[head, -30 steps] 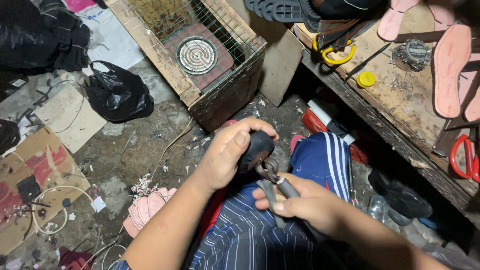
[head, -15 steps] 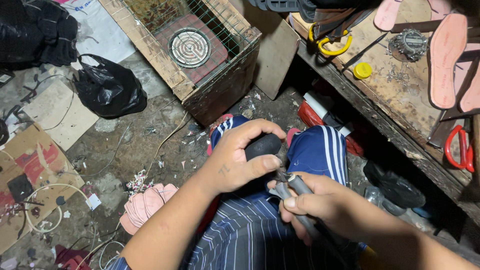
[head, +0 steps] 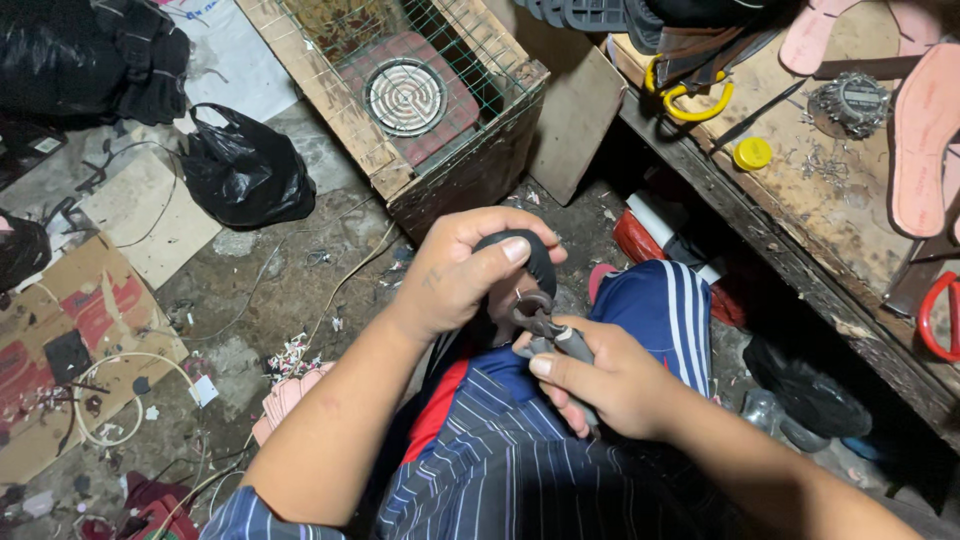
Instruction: The person sits on the floor and works a black shoe upper over a last, using pincers to pull and trim the upper material at the sole edge. They hammer the shoe with a cobbler's hammer, press the insole into place, and set the finished shoe on the workbench.
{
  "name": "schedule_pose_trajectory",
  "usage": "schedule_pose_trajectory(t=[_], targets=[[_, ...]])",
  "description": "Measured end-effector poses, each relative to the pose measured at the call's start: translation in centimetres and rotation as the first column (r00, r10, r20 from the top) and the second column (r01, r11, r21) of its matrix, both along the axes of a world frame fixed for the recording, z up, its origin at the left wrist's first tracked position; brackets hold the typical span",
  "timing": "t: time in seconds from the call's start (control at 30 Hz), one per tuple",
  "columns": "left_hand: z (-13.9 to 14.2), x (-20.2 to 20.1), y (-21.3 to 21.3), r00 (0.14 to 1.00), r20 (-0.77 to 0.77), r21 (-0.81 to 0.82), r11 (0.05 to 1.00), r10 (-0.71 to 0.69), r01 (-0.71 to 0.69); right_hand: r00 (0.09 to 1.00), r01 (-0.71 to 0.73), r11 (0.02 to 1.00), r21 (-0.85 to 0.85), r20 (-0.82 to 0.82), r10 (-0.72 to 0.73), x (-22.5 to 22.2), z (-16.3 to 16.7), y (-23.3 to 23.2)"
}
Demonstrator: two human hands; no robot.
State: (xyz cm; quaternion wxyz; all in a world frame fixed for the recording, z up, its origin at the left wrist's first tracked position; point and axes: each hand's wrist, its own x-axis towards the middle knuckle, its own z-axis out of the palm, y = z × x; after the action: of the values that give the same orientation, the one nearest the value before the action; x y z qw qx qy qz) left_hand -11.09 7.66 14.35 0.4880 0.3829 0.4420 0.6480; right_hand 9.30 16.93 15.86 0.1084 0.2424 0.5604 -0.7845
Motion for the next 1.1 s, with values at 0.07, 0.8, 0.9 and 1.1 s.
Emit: schedule_pose_trajectory(t=[0.07, 0.8, 0.9, 1.1], targets=[[-0.3, 0.5, 0.3, 0.995, -0.064, -0.012, 0.997, 0.071, -0.072, 0.998, 0.011, 1.0, 0.028, 0.065, -0.013, 0.2, 0.9, 0.0], [-0.7, 0.8, -3.7, 0.925, -0.197, 0.096, 0.945, 0.326, -0.313, 0.777, -0.233, 0.152, 0.961, 0.278, -0.564, 10.2, -3.3, 17.8], [-0.8, 0.5, -4.0, 0.911, -0.174, 0.046, 0.927, 0.374, -0.372, 0.681, -0.392, 0.107, 0.914, 0.366, -0.634, 12.2, -3.5, 21.0], [-1.6, 0.6, -3.6, 0.88, -0.193, 0.086, 0.901, 0.434, -0.426, 0.683, -0.4, 0.095, 0.912, 0.366, -0.632, 12.8, -3.1, 22.0]])
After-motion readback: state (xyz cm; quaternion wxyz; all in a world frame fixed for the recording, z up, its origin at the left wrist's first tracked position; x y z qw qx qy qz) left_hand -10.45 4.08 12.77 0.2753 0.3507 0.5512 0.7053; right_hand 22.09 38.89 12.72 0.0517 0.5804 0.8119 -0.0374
